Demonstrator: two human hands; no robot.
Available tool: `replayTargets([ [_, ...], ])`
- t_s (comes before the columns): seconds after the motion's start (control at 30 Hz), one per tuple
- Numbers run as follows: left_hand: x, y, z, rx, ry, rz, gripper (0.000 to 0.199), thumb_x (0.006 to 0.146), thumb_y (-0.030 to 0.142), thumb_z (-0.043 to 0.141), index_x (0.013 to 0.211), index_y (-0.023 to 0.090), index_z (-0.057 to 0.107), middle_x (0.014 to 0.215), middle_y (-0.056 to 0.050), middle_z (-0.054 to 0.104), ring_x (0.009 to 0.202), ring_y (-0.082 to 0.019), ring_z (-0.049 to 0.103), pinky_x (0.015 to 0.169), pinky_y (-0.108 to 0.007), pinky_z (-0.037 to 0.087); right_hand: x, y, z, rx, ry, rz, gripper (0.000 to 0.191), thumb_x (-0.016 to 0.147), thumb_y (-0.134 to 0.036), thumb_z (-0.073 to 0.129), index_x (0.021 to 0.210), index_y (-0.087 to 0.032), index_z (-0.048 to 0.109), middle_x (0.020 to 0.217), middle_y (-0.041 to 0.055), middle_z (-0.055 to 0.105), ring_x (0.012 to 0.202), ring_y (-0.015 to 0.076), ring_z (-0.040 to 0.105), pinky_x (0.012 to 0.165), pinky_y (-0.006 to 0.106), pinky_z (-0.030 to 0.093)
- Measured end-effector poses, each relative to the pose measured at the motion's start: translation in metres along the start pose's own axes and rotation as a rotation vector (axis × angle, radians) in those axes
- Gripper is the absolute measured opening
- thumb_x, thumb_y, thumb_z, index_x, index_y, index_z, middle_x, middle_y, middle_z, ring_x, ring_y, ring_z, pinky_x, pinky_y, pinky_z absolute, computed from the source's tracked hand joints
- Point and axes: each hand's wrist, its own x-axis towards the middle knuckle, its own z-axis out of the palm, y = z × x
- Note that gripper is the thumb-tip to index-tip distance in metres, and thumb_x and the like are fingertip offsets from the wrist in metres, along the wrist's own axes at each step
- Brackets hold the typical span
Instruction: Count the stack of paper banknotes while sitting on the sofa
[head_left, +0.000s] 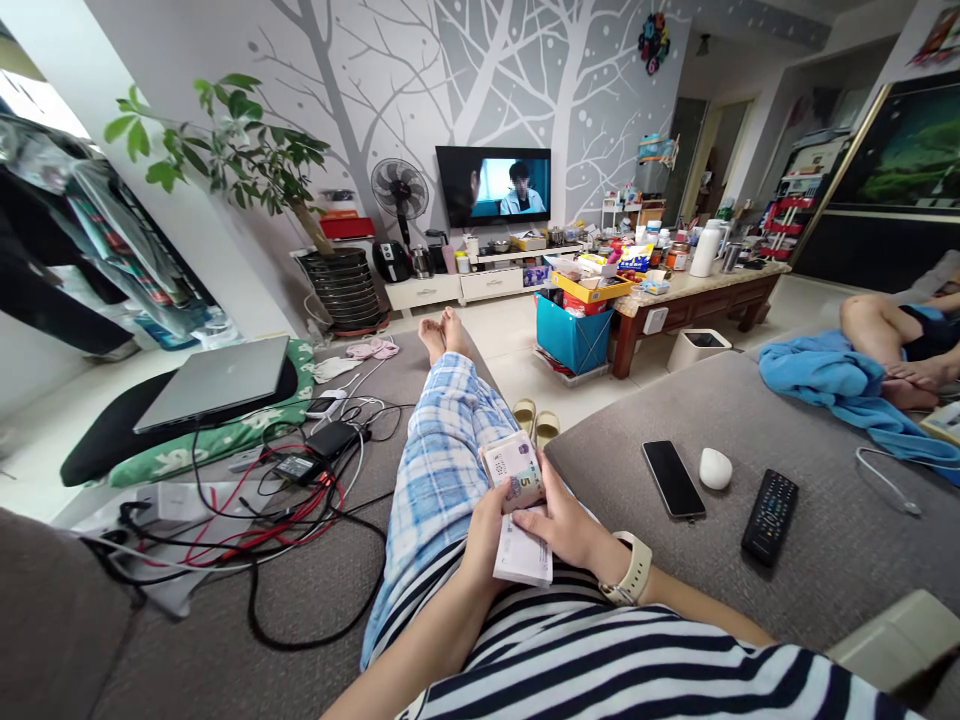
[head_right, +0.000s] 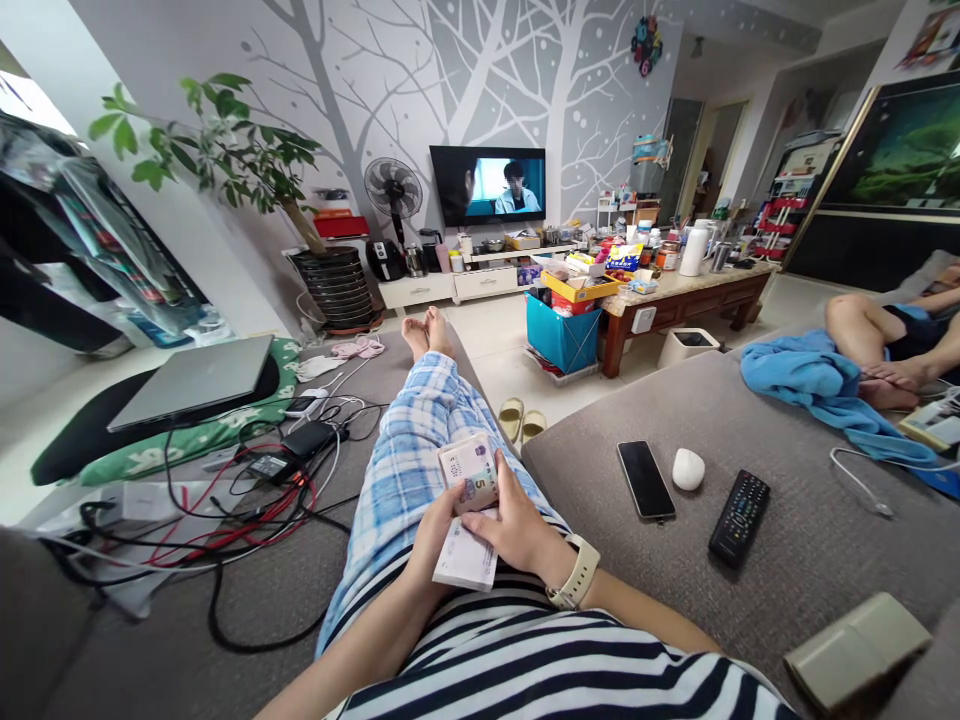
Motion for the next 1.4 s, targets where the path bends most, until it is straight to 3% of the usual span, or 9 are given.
replayTargets([
  [0.1, -0.001, 0.004, 0.003, -0.035, -0.011, -0.195, 0.032, 0.088, 0.041, 0.056, 0.098, 0.018, 0.075, 0.095, -0.003, 0.08, 0.128, -0.039, 0.059, 0.101, -0.052, 0.056, 0.005, 0.0, 0.002, 0.19, 0.088, 0.033, 0.083, 0.076, -0.04, 0.077, 0.149, -0.026, 0.039, 0.144, 0.0126, 0.053, 0.129, 0.0299, 0.055, 0.106, 0.047, 0.047],
  [0.17, -0.002, 0.003, 0.005, -0.074, 0.007, -0.202, 0.034, 0.088, 0.041, 0.053, 0.101, 0.018, 0.074, 0.095, -0.003, 0.08, 0.129, -0.038, 0.058, 0.101, -0.053, 0.056, 0.008, 0.0, 0.001, 0.236, 0.186, 0.078, 0.074, 0.073, -0.038, 0.078, 0.139, -0.024, 0.048, 0.131, 0.0122, 0.06, 0.111, 0.0273, 0.063, 0.092, 0.043, 0.052],
  [0.3, -0.003, -0.004, 0.006, -0.07, 0.027, -0.154, 0.028, 0.086, 0.035, 0.057, 0.105, 0.02, 0.071, 0.094, 0.001, 0.08, 0.126, -0.038, 0.061, 0.101, -0.054, 0.056, 0.012, 0.004, -0.002, 0.206, 0.384, 0.08, 0.045, 0.071, -0.038, 0.077, 0.109, -0.021, 0.06, 0.089, 0.0023, 0.063, 0.081, 0.0202, 0.06, 0.078, 0.036, 0.05],
  [0.4, -0.002, -0.008, 0.005, -0.063, -0.013, -0.147, 0.029, 0.083, 0.031, 0.06, 0.11, 0.022, 0.07, 0.095, 0.003, 0.08, 0.125, -0.038, 0.062, 0.101, -0.055, 0.056, 0.014, 0.006, -0.003, 0.191, 0.439, 0.07, 0.032, 0.073, -0.04, 0.075, 0.093, -0.021, 0.059, 0.074, -0.0023, 0.057, 0.071, 0.0172, 0.053, 0.072, 0.032, 0.046],
  [0.63, -0.006, -0.003, 0.008, -0.106, -0.039, -0.153, 0.03, 0.081, 0.026, 0.065, 0.11, 0.021, 0.07, 0.105, 0.0, 0.079, 0.13, -0.039, 0.057, 0.105, -0.056, 0.053, 0.017, 0.008, -0.005, 0.173, 0.426, 0.074, 0.031, 0.075, -0.047, 0.072, 0.073, -0.02, 0.055, 0.068, -0.0027, 0.053, 0.065, 0.015, 0.048, 0.063, 0.029, 0.041],
  [0.77, -0.01, 0.004, 0.008, -0.082, -0.072, -0.124, 0.029, 0.083, 0.032, 0.067, 0.11, 0.021, 0.072, 0.109, -0.001, 0.078, 0.134, -0.039, 0.053, 0.107, -0.055, 0.052, 0.016, 0.007, -0.005, 0.131, 0.433, 0.046, 0.032, 0.078, -0.048, 0.071, 0.072, -0.02, 0.056, 0.067, -0.0026, 0.053, 0.065, 0.0145, 0.047, 0.063, 0.028, 0.04],
  [0.93, -0.008, 0.009, 0.009, -0.11, -0.01, -0.166, 0.03, 0.085, 0.044, 0.063, 0.105, 0.022, 0.073, 0.106, -0.002, 0.078, 0.134, -0.038, 0.054, 0.104, -0.054, 0.055, 0.014, 0.001, -0.006, 0.121, 0.416, 0.016, 0.034, 0.082, -0.049, 0.069, 0.071, -0.02, 0.056, 0.067, -0.0022, 0.053, 0.064, 0.0143, 0.047, 0.062, 0.027, 0.04],
  [1.03, -0.005, 0.011, 0.01, -0.12, 0.007, -0.208, 0.029, 0.086, 0.044, 0.061, 0.104, 0.023, 0.072, 0.105, -0.001, 0.078, 0.133, -0.037, 0.055, 0.101, -0.054, 0.056, 0.013, -0.004, -0.005, 0.127, 0.41, 0.0, 0.034, 0.083, -0.049, 0.069, 0.071, -0.019, 0.057, 0.066, -0.0017, 0.054, 0.063, 0.0145, 0.048, 0.061, 0.027, 0.04],
  [1.4, -0.009, 0.016, 0.014, -0.102, -0.009, -0.161, 0.027, 0.089, 0.04, 0.056, 0.103, 0.022, 0.072, 0.102, -0.001, 0.079, 0.129, -0.036, 0.059, 0.099, -0.051, 0.058, 0.008, -0.015, -0.003, 0.14, 0.372, -0.047, 0.033, 0.088, -0.049, 0.065, 0.074, -0.019, 0.06, 0.065, -0.0012, 0.055, 0.062, 0.0146, 0.048, 0.059, 0.027, 0.04],
])
